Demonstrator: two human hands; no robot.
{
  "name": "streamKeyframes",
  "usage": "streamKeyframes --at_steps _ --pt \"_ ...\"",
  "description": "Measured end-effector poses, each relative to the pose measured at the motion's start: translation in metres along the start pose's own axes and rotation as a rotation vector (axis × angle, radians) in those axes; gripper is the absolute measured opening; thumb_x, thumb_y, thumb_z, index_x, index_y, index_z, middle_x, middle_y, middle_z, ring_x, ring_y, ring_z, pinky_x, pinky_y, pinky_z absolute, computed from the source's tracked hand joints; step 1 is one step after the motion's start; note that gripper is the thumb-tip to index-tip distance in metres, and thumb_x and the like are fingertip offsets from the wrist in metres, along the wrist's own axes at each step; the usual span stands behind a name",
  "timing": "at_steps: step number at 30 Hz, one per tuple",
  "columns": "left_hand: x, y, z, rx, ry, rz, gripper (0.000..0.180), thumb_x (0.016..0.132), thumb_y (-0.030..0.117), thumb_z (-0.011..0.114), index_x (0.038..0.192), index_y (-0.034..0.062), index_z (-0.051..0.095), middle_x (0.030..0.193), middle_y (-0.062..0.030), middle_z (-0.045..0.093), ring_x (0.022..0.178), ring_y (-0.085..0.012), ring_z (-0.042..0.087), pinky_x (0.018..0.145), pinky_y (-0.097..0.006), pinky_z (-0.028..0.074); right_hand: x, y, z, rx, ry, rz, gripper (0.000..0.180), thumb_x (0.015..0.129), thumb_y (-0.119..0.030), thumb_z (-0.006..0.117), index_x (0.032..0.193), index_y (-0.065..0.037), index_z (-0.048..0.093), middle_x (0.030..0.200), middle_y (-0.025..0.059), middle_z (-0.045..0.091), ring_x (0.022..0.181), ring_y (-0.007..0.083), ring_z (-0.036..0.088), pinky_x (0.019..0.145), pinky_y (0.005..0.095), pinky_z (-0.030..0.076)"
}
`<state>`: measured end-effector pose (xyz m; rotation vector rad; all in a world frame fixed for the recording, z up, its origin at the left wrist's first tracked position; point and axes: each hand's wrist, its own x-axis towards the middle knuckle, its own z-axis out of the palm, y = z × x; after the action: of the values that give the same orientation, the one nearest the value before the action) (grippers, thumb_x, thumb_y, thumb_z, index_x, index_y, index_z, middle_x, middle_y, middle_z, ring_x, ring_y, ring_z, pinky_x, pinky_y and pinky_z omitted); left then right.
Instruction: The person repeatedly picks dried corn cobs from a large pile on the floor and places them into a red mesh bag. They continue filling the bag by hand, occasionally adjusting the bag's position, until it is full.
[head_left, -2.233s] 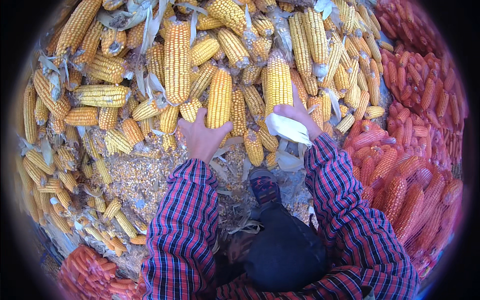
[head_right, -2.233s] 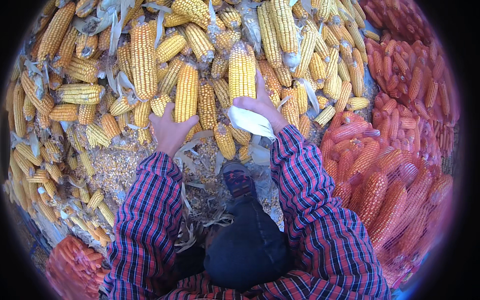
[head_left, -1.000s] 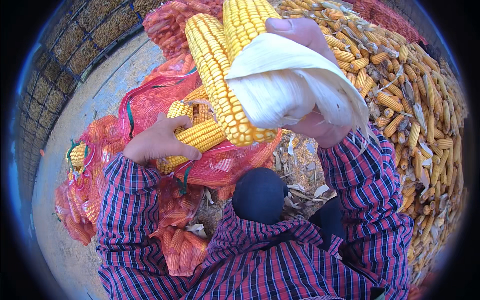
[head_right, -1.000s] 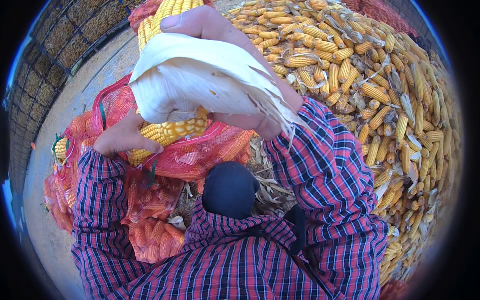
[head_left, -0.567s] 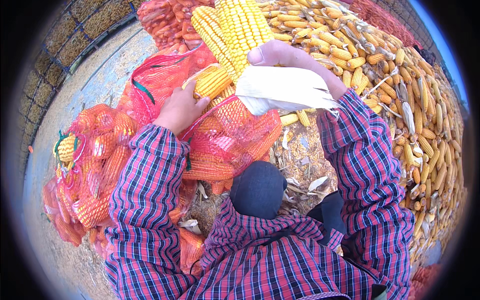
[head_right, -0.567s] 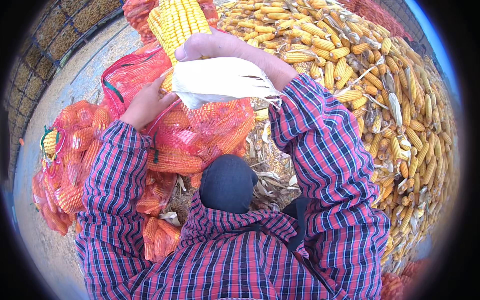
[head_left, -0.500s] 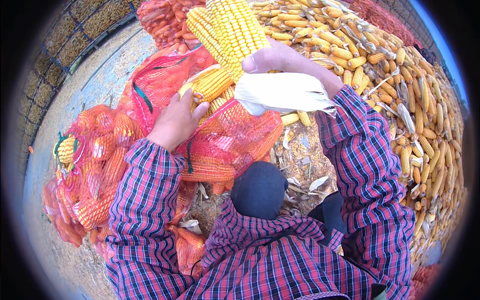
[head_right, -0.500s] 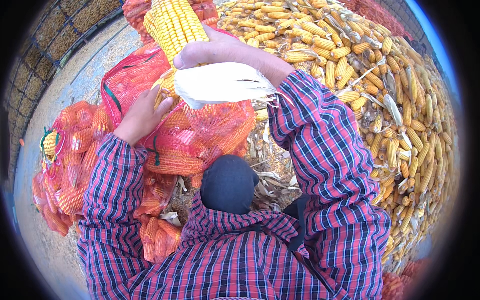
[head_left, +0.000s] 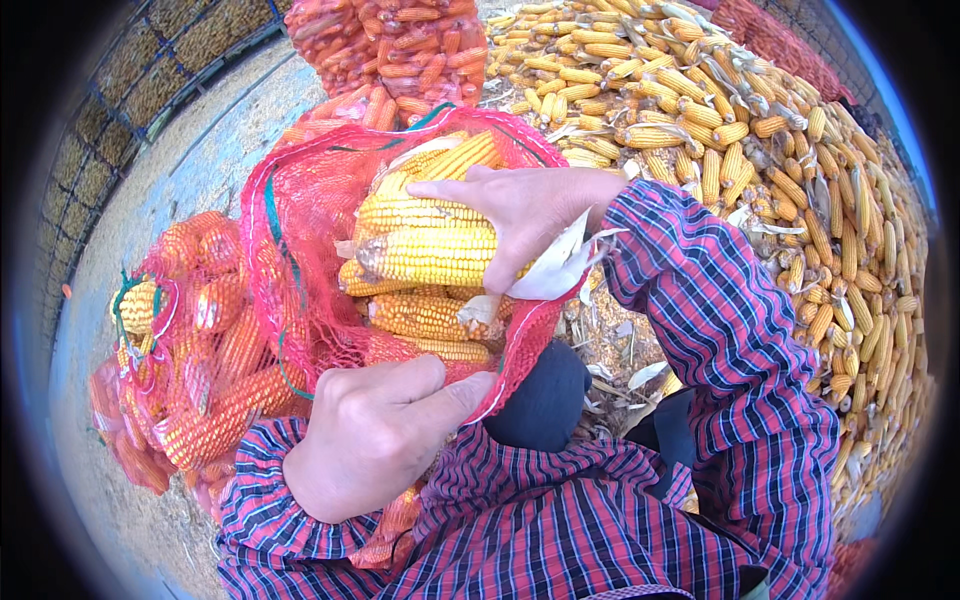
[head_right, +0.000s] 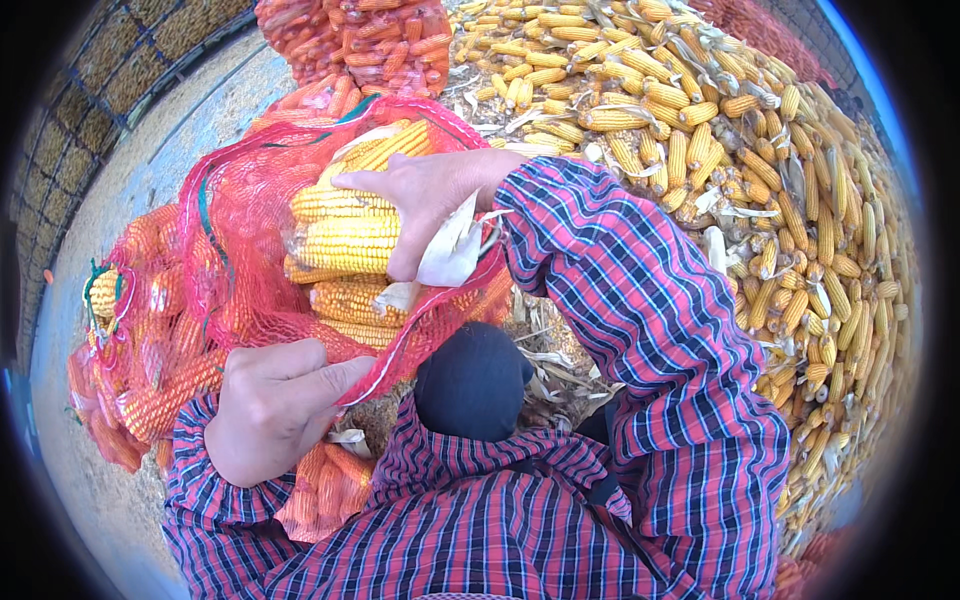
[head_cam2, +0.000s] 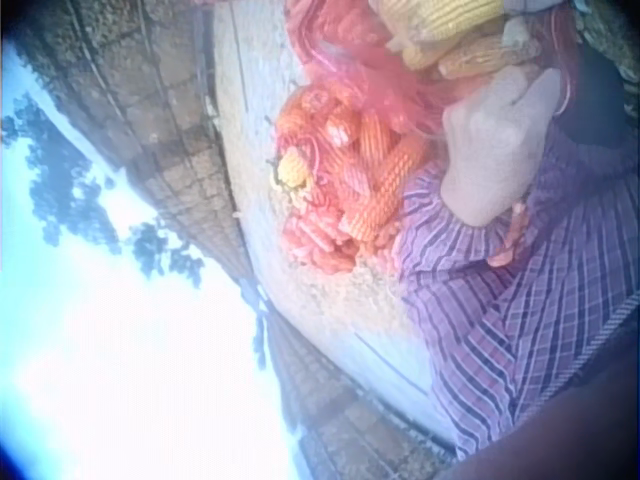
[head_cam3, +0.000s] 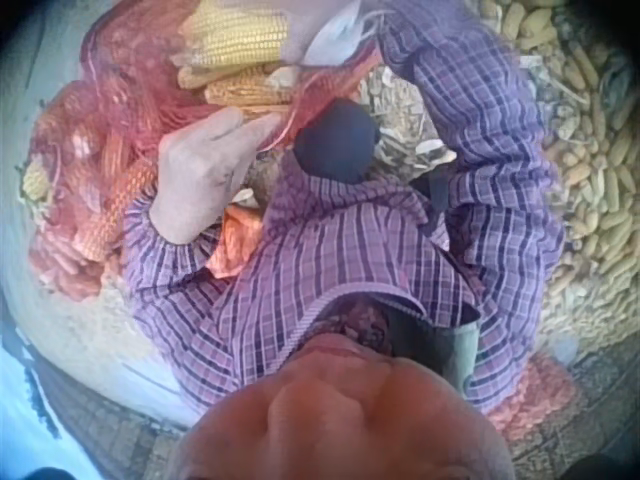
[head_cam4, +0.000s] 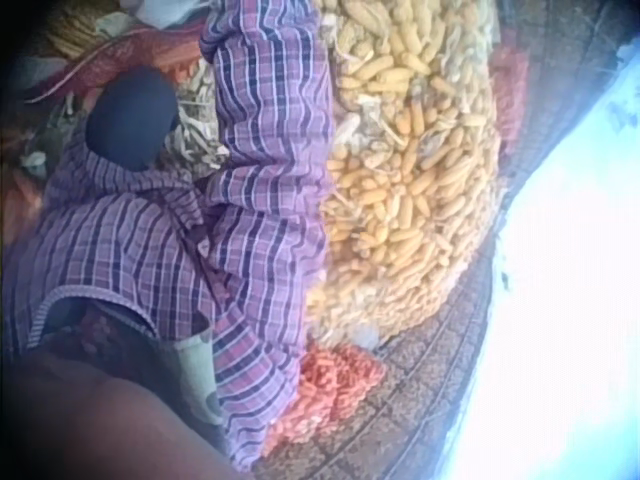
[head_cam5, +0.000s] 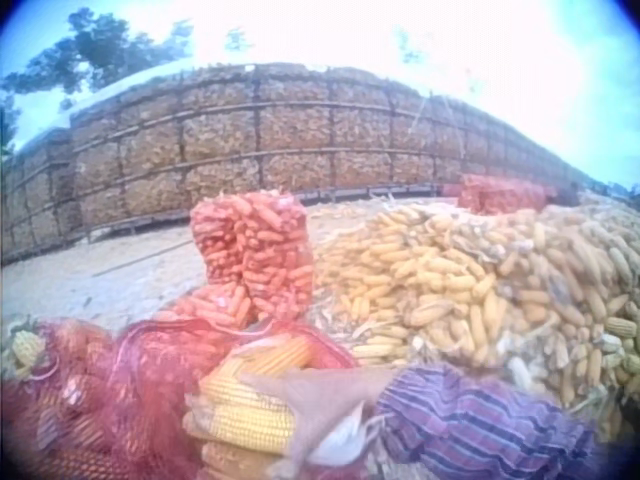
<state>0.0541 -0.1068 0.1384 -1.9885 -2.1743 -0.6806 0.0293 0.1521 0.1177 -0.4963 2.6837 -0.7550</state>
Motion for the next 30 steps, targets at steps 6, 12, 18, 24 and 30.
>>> streamKeyframes --at_steps 6,12,18,24,30 --pt "0.018 0.014 0.007 -0.055 0.081 0.103 0.034 0.065 0.006 0.07 0.098 0.0068 0.077 0.056 -0.0002 0.036 0.044 -0.0143 0.044 0.038 -0.032 0.031 0.025 -0.008 0.05 -0.574 0.368 -0.244 0.1 0.07 -0.04 0.081 0.155 -0.035 0.028 0.119 0.0224 0.05 0.106 0.0399 0.054 0.09 0.0519 0.045" --pt "0.024 0.016 0.002 0.042 0.116 0.048 0.032 0.066 0.006 0.07 0.097 0.0066 0.076 0.058 -0.0007 0.04 0.048 -0.0142 0.049 0.04 -0.03 0.035 0.04 -0.019 0.102 -0.514 0.45 -0.359 0.064 0.089 -0.04 0.06 0.149 -0.03 0.039 0.11 0.0088 0.057 0.102 0.0267 0.056 0.081 0.0423 0.046" --pt "0.02 0.017 -0.01 0.232 0.056 -0.013 0.04 0.063 0.006 0.069 0.102 0.0068 0.075 0.059 -0.0018 0.035 0.048 -0.0151 0.048 0.04 -0.032 0.033 0.047 0.005 0.09 -0.352 0.338 -0.154 0.061 0.077 -0.054 0.073 0.131 -0.028 0.063 0.109 0.0125 0.059 0.108 0.0315 0.056 0.084 0.0446 0.049" --pt "0.017 0.015 0.0 0.217 0.205 -0.143 0.041 0.06 -0.008 0.073 0.098 0.0047 0.077 0.06 -0.0034 0.032 0.049 -0.0146 0.04 0.044 -0.03 0.028 0.025 0.01 0.098 -0.373 0.298 -0.023 0.053 0.071 -0.055 0.077 0.112 -0.022 0.07 0.105 0.0118 0.063 0.11 0.0318 0.058 0.085 0.0442 0.05" --pt "0.012 -0.006 -0.012 -0.023 0.022 -0.303 0.036 0.071 0.004 0.079 0.106 0.0009 0.073 0.072 -0.0057 0.043 0.067 -0.0163 0.048 0.059 -0.027 0.039 0.011 0.053 0.111 -0.537 0.459 0.051 0.061 0.069 -0.052 0.079 0.124 -0.028 0.065 0.106 0.0061 0.061 0.112 0.0273 0.055 0.091 0.0423 0.045"
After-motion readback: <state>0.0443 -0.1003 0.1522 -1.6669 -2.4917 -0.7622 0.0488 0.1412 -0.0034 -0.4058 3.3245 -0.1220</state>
